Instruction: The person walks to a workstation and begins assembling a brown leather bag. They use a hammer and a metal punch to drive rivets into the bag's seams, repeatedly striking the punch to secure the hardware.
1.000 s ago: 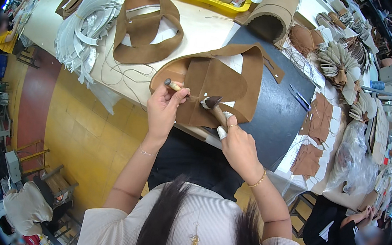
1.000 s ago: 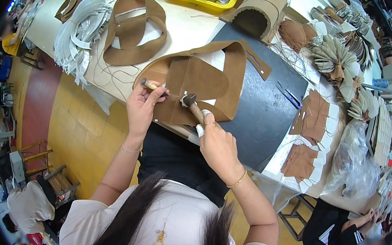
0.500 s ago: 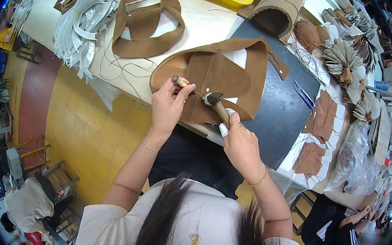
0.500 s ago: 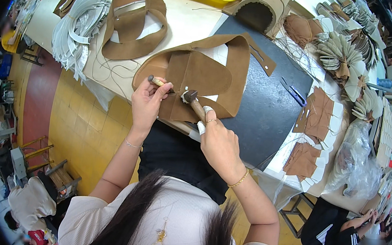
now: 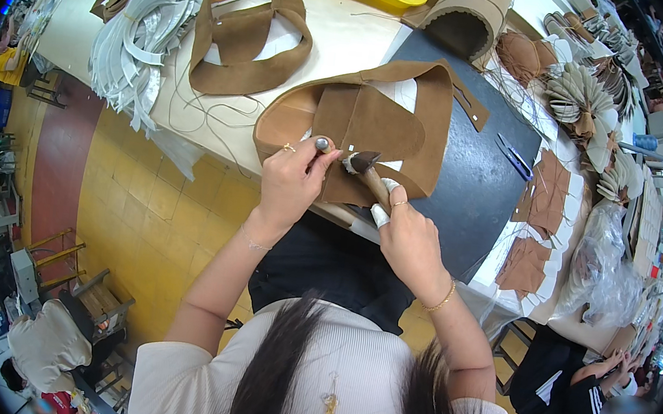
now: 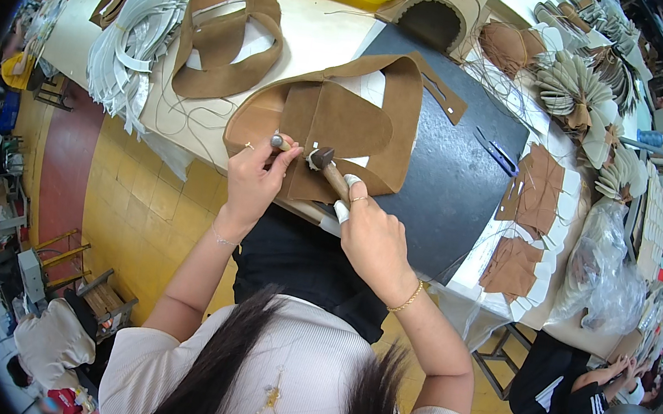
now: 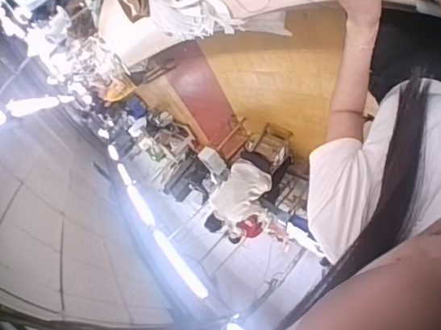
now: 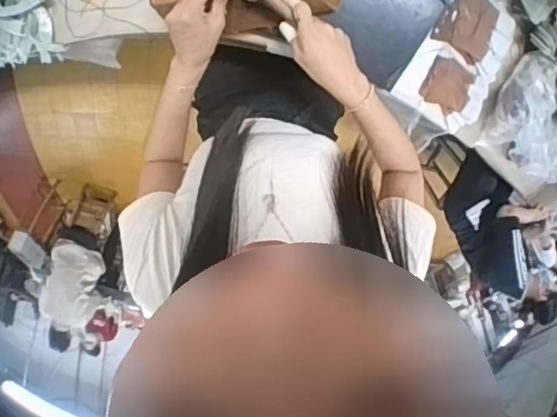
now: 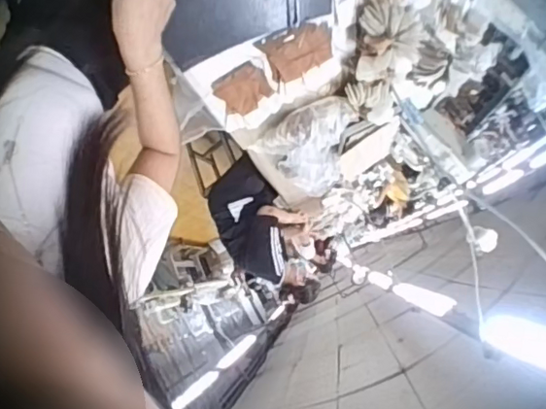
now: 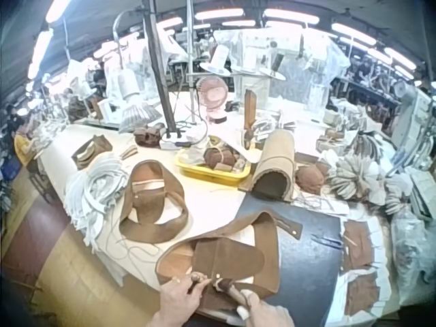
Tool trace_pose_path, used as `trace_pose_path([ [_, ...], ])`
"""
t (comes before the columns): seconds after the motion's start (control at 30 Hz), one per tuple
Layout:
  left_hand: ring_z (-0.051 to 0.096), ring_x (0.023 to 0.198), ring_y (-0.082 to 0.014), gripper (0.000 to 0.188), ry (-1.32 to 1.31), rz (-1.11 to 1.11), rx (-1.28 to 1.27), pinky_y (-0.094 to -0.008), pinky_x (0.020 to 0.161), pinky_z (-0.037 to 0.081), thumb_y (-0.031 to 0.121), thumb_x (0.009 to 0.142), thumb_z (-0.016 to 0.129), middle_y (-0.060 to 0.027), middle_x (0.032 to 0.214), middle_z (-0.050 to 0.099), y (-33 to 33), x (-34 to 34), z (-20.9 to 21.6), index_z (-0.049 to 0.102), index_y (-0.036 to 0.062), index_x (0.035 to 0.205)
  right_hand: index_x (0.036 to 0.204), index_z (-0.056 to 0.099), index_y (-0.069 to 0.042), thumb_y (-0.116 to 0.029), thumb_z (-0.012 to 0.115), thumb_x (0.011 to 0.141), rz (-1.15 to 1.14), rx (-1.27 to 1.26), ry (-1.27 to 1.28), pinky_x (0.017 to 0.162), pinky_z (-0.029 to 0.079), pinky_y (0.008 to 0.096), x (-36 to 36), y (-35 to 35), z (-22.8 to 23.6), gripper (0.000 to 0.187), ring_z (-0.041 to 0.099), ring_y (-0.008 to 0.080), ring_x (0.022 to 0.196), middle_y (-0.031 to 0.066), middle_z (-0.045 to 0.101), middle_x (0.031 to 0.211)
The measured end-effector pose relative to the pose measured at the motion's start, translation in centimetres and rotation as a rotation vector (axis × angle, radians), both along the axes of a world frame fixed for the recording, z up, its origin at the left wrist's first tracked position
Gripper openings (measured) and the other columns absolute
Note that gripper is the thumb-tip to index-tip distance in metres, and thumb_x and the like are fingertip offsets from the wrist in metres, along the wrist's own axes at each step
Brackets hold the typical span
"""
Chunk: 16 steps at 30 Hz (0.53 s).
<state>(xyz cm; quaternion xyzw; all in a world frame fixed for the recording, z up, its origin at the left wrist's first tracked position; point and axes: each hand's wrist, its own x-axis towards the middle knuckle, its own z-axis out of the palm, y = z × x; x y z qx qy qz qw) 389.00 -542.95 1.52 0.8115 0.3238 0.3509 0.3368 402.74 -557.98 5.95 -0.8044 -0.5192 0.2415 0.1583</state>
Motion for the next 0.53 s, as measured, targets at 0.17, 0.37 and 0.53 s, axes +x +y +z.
trace_pose_path([
  [0.17, 0.062, 0.063, -0.0281, 0.008, 0.035, -0.025, 0.226, -0.0344, 0.057, 0.049, 0.001, 0.081, 0.072, -0.0124, 0.074, 0.066, 0.0, 0.0, 0.3, 0.065, 0.0014, 0.085, 0.130, 0.046, -0.002, -0.012, 0.060, 0.090, 0.031, 0.244, -0.044, 0.061, 0.054, 0.0476, 1.0, 1.0, 4.7, 0.044, 0.066, 0.0413, 0.071, 0.0238, 0.067, 0.092],
  [0.37, 0.064, 0.063, -0.0285, 0.012, 0.088, -0.037, 0.285, -0.0374, 0.055, 0.050, 0.012, 0.084, 0.072, -0.0105, 0.072, 0.066, 0.0, -0.3, 0.6, 0.065, 0.0048, 0.089, 0.127, 0.046, 0.003, -0.009, 0.063, 0.087, 0.126, 0.583, 0.022, 0.059, 0.053, 0.0441, 0.0, 1.5, 8.9, 0.046, 0.066, 0.0393, 0.068, 0.0208, 0.064, 0.087],
  [0.53, 0.063, 0.064, -0.0317, 0.018, 0.091, -0.012, 0.224, -0.0393, 0.057, 0.049, 0.003, 0.076, 0.074, -0.0141, 0.072, 0.064, 0.3, -0.3, -0.2, 0.064, 0.0024, 0.090, 0.129, 0.043, -0.001, -0.020, 0.055, 0.096, 0.244, -0.025, -0.047, 0.062, 0.054, 0.0481, 1.4, 3.0, 9.8, 0.041, 0.067, 0.0413, 0.074, 0.0243, 0.066, 0.094],
])
